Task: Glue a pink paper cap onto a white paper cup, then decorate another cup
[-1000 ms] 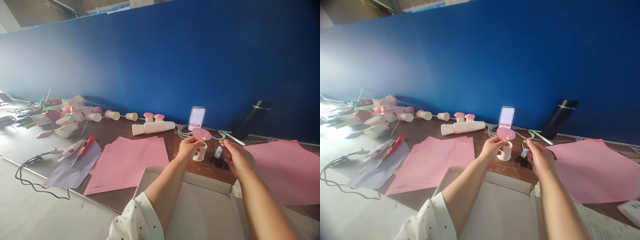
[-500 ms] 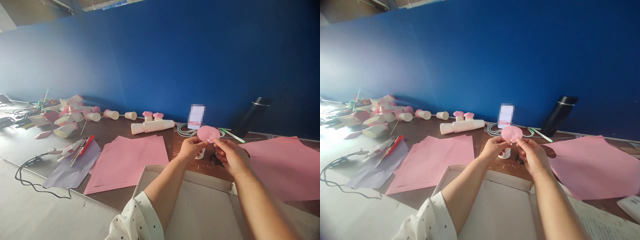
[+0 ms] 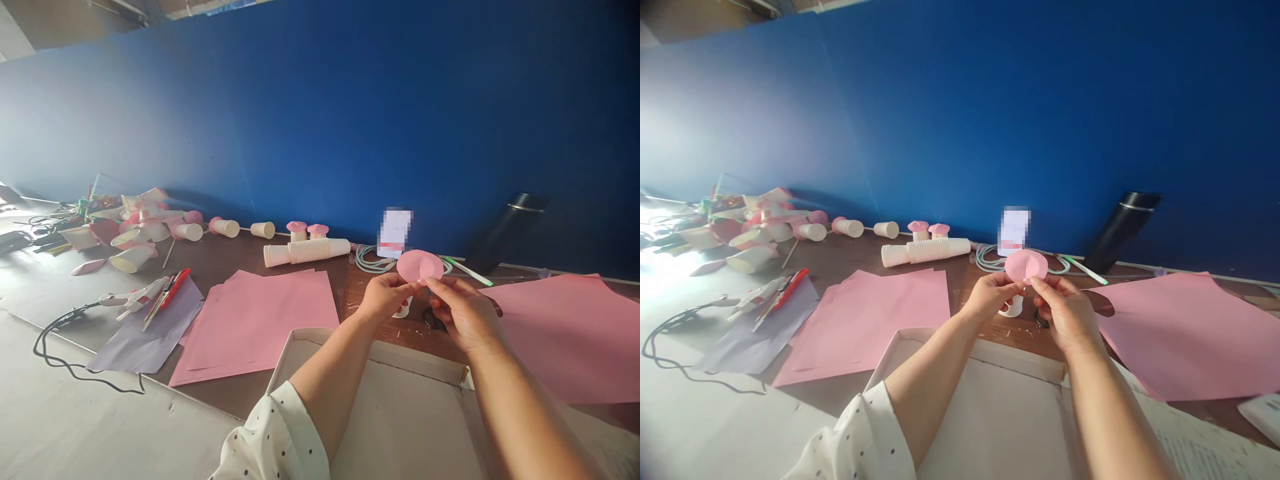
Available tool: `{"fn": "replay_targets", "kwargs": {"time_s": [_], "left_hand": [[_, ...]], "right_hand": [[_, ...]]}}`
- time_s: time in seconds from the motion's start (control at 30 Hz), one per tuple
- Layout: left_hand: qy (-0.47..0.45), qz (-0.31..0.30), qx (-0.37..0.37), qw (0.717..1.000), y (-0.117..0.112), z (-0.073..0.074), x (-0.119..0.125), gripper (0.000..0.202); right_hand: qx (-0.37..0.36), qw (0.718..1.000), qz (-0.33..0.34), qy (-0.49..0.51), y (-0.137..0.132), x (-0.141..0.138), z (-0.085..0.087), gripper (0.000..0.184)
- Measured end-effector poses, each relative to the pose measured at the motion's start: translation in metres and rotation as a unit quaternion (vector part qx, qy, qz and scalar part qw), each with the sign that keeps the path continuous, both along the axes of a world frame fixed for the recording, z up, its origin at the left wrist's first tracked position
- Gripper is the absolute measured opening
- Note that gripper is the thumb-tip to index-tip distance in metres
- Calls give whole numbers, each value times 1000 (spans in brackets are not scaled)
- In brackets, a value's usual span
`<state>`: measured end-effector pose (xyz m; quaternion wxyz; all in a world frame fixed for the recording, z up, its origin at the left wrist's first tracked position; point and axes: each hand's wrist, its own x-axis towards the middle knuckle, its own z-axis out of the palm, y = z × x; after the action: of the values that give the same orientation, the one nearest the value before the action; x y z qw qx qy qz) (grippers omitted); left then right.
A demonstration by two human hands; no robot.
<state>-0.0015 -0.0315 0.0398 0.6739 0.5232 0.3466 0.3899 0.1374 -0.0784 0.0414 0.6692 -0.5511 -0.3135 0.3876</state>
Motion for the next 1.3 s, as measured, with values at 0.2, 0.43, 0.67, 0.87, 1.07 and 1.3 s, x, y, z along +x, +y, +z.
{"fn": "replay_targets", "kwargs": {"time_s": [0.2, 0.43, 0.67, 0.87, 1.07, 1.3], "left_hand": [[0, -1, 1, 1000, -1, 1, 0, 38], [5, 1, -2, 1000, -1, 3, 0, 39], [-2, -1, 1, 1000, -1, 2, -1, 38], [11, -2, 7, 1000, 1, 0, 1, 42], [27, -47, 24, 998, -1, 3, -3, 43], [52, -118, 50, 990, 2, -3, -4, 49]], "right_hand": [[-8, 1000, -12, -20, 1, 1, -2, 47], [-1, 1000, -9, -9, 1, -2, -1, 44], [1, 1000, 16, 24, -1, -7, 3, 44], [18, 995, 25, 96, 0, -4, 4, 45], [36, 989, 61, 127, 1, 10, 1, 44], [11, 999, 48, 21, 6, 20, -10, 40]]}}
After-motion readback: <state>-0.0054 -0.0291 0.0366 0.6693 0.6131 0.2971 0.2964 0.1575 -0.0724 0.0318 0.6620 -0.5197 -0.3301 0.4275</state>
